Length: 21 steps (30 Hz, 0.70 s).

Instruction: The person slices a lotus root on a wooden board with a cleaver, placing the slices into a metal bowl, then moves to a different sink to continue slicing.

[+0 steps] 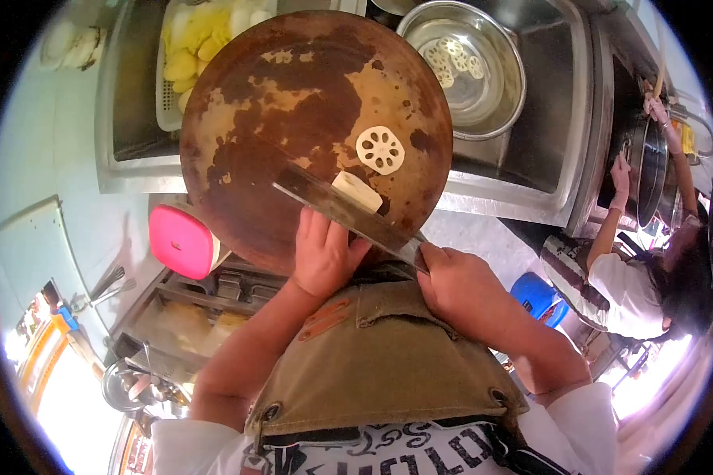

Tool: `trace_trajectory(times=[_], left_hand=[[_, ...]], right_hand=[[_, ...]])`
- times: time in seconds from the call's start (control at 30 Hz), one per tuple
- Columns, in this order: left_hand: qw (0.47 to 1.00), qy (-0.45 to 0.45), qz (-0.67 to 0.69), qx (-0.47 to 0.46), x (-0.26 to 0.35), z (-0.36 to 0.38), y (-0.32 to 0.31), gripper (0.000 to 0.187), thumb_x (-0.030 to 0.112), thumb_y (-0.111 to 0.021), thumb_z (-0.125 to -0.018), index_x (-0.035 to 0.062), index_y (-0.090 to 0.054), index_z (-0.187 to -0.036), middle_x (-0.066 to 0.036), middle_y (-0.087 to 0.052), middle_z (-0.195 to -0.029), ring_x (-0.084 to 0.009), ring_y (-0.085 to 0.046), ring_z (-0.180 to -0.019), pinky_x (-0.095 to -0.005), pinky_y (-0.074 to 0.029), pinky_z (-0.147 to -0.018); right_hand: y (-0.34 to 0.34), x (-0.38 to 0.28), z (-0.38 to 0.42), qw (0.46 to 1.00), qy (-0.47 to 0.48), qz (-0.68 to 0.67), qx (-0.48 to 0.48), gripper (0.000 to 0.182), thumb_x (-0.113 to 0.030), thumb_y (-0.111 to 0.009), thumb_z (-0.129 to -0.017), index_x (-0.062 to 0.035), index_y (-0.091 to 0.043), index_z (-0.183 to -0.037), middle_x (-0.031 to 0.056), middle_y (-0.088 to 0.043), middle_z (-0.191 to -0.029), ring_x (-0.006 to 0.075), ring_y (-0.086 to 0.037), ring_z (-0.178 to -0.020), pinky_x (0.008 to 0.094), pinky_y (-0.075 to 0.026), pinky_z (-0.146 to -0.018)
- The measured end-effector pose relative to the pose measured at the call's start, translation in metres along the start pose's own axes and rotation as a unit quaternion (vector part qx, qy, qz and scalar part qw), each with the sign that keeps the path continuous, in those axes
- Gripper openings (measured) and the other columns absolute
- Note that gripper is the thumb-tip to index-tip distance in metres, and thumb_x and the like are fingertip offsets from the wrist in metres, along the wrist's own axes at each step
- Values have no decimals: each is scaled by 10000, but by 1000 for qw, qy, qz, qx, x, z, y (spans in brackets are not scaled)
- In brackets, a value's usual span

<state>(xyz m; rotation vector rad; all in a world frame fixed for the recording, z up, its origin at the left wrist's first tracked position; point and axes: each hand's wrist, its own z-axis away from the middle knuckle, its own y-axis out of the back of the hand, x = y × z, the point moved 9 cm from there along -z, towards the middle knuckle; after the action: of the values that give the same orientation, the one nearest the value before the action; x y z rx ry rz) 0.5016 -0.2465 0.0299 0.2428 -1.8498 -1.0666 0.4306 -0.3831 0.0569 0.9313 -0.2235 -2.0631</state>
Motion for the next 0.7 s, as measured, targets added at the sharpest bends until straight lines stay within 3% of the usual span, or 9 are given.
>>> trace_trajectory(times=[0.1, 0.4, 0.7], left_hand=[[1000, -5, 4, -2, -1, 3, -1, 516, 103, -783, -666, 13, -610, -1143, -161, -573, -1107, -393, -538, -943, -444, -478, -805], [999, -8, 11, 30, 5, -1, 7, 498, 86, -786, -671, 4, -614, -1131, -171, -580, -1105, -399, -551, -948, -457, -482, -813], [1000, 3, 4, -14, -2, 4, -5, 484, 107, -790, -696, 3, -614, -1135, -186, -581, -1174, -406, -559, -1019, -489, -471, -877]], right_hand=[[1, -5, 1, 997, 55, 17, 50, 182, -127, -490, -904, 44, -504, -964, 254, -639, -762, 450, -643, -689, 522, -527, -623], [-1, -5, 1, 998, 42, 33, 18, 164, -88, -452, -891, 56, -506, -949, 262, -641, -769, 446, -655, -707, 521, -535, -636], [3, -8, 3, 997, 41, 62, 26, 156, -62, -469, -872, 64, -505, -957, 259, -643, -790, 433, -665, -704, 497, -548, -630]])
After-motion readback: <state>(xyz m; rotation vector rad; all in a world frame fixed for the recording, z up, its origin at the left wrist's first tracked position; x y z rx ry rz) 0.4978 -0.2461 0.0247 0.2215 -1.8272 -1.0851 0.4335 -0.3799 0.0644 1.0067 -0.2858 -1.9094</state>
